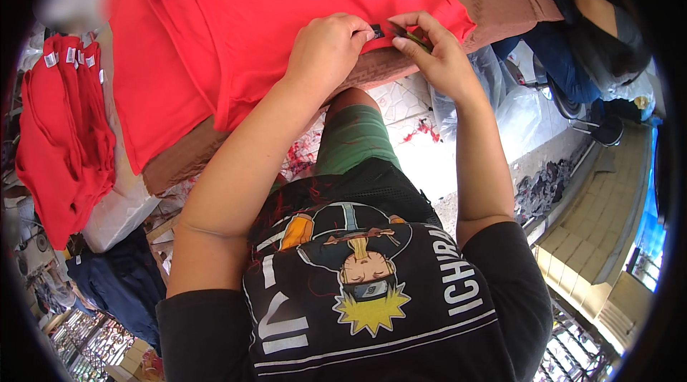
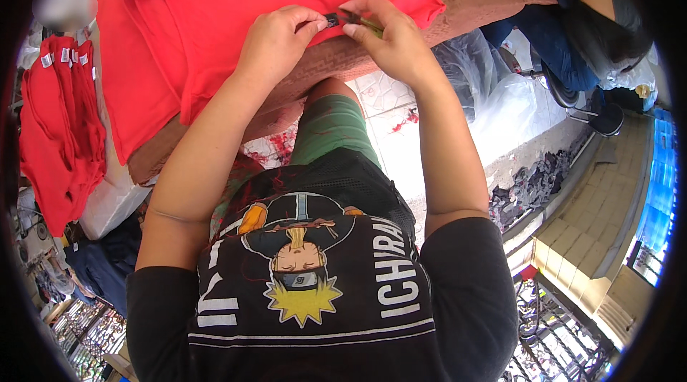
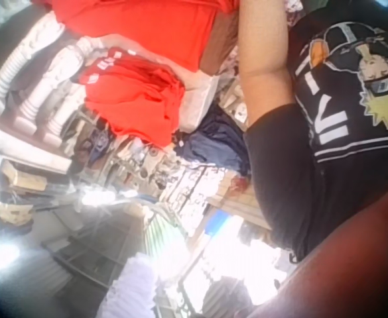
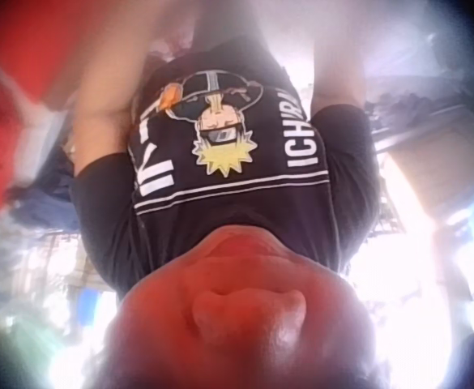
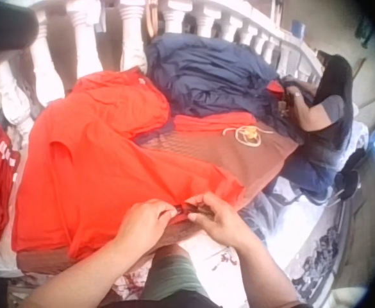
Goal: The person trims excess threads from the seams and labels of several red shirts using thread snips and stacks the completed shirts one by one.
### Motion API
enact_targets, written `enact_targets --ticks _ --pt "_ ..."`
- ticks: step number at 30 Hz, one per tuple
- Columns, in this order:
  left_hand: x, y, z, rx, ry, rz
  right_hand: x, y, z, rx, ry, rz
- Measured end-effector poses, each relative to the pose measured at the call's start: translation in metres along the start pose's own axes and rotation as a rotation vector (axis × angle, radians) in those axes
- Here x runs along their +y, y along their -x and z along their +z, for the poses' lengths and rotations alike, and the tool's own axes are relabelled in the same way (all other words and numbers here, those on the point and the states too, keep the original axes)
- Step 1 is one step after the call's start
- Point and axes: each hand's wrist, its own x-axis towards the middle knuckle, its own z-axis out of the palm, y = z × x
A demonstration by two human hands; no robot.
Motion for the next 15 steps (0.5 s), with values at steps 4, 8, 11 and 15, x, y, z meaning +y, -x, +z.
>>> enact_targets --ticks 4,8,11,15 --pt "0.003 0.000 0.003 0.013 -0.048 0.082 0.005 0.001 0.003 -0.042 0.023 0.020" --pt "0.010 -0.002 0.000 -0.053 -0.043 -0.057 -0.006 0.002 0.002 -0.038 0.131 0.034" --pt "0.008 -0.003 0.000 -0.063 -0.019 -0.083 -0.015 0.000 0.001 -0.037 0.236 0.020" --pt "0.007 -0.004 -0.001 -0.073 0.228 -0.200 -0.013 -0.002 -0.002 -0.049 0.350 -0.036"
